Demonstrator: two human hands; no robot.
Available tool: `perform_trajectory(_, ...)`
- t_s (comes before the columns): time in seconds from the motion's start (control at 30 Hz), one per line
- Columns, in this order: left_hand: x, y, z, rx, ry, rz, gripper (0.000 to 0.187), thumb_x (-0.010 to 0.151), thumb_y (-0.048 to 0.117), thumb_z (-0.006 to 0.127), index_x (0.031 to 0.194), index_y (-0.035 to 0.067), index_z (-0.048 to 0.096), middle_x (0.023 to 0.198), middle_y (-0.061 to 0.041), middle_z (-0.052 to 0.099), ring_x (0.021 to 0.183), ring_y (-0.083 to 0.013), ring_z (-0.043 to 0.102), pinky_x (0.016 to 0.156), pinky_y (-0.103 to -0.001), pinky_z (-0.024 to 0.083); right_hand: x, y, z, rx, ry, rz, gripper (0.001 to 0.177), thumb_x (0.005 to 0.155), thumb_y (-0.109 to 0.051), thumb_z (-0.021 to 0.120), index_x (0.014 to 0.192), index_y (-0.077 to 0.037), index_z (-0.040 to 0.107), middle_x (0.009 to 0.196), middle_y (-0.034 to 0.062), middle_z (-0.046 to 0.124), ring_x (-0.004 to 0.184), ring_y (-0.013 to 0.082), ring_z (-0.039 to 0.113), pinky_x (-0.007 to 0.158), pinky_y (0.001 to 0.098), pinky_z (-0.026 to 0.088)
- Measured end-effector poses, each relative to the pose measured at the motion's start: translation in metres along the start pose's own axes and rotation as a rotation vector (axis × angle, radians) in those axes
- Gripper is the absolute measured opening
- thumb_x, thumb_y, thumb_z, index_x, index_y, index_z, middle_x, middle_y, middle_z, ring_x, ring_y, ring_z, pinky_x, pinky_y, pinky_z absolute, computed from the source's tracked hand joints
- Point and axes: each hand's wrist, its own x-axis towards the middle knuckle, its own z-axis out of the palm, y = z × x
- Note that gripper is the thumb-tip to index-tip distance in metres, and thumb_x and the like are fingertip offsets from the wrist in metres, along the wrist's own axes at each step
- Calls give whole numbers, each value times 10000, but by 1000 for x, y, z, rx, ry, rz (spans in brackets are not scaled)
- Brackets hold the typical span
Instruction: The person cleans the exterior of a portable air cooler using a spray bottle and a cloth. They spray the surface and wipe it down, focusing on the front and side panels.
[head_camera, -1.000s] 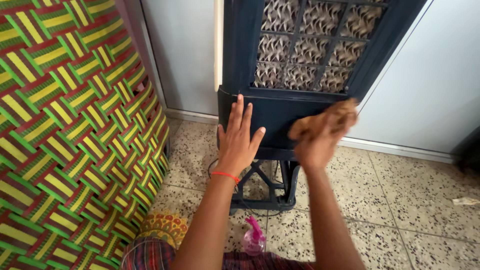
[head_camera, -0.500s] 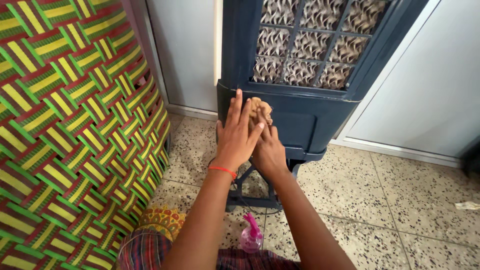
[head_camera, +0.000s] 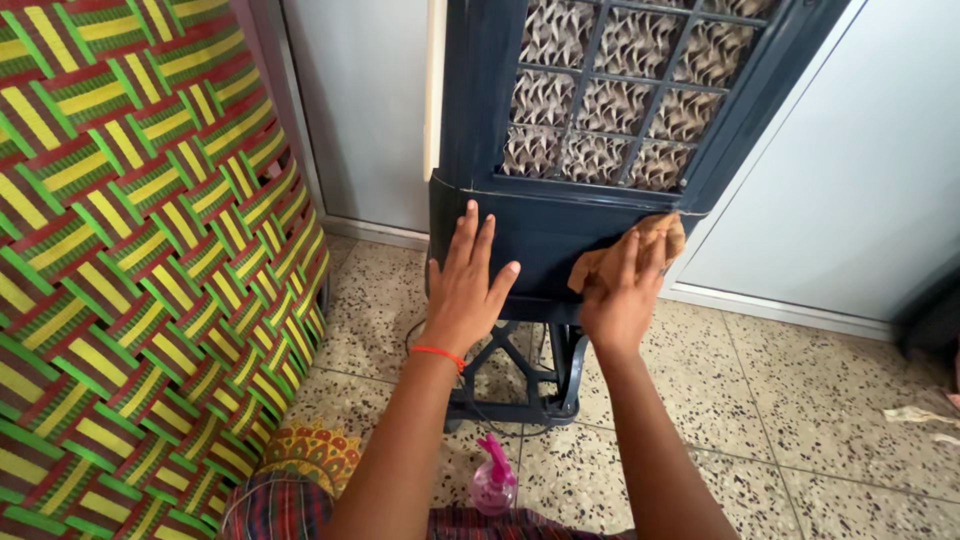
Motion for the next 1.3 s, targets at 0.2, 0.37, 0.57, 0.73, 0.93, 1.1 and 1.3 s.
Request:
perform_trajectory(0.2, 0, -1, 5, -39, 40, 10, 735, 1025, 525, 461, 1623, 154, 252, 1735, -56, 73, 1591, -292, 156, 1117, -734, 272, -10, -43, 40, 4, -311, -88, 815, 818, 48, 661, 1569, -147, 411, 1644, 161, 307, 1301, 505, 442, 896, 486, 570)
perform_trajectory(0.37, 1, -6, 7, -23, 53, 39, 737, 1025, 514, 472, 1619, 131, 263, 1732, -65, 81, 1585, -297, 165, 1116, -739, 263, -28, -73, 66, 84, -342, -471, 693, 866, -95, 706, 1520, -145, 485, 1614, 115, 392, 1369, 405, 447, 1081, 500, 440)
perform_trajectory(0.57, -1, -5, 9, -62, 84, 36, 708, 1023, 503, 481, 1603, 138, 304, 1739, -53, 97, 1592, -293, 180, 1116, -738, 277, -26, -59, 45, -151, -598, -411, 740, 755, -171, 730, 1460, -206, 507, 1587, 47, 339, 1329, 394, 430, 1118, 489, 392)
perform_trajectory(0.73, -1, -4, 8, -91, 78, 7, 734, 1009, 512, 496, 1610, 142, 295, 1731, -28, 101, 1584, -289, 184, 1111, -742, 273, -19, -18, 15, -373, -466, -310, 832, 774, -1, 705, 1539, -225, 469, 1678, -4, 295, 1222, 347, 526, 969, 419, 530)
perform_trajectory(0.93, 1, -1, 14, -71, 111, 16, 736, 1009, 514, 504, 1604, 130, 306, 1735, -63, 82, 1582, -317, 170, 1091, -737, 312, -12, 9, -14, -296, -367, -118, 874, 766, 34, 688, 1564, -212, 428, 1670, -1, 312, 1144, 359, 554, 914, 394, 561)
perform_trajectory(1.1, 1, 2, 20, -102, 114, 9, 730, 1013, 507, 501, 1598, 113, 315, 1733, -92, 76, 1584, -335, 162, 1078, -734, 328, -17, -12, 2, -186, -344, -122, 964, 672, 82, 671, 1552, -203, 397, 1648, 117, 316, 1127, 407, 539, 947, 415, 531)
perform_trajectory(1.3, 0, -1, 20, -84, 151, 69, 738, 1021, 504, 494, 1593, 71, 318, 1727, -129, 78, 1579, -364, 175, 1082, -681, 379, -24, -39, 33, 25, -258, -251, 939, 700, 71, 646, 1590, -83, 388, 1611, 198, 349, 1304, 447, 497, 1063, 471, 451)
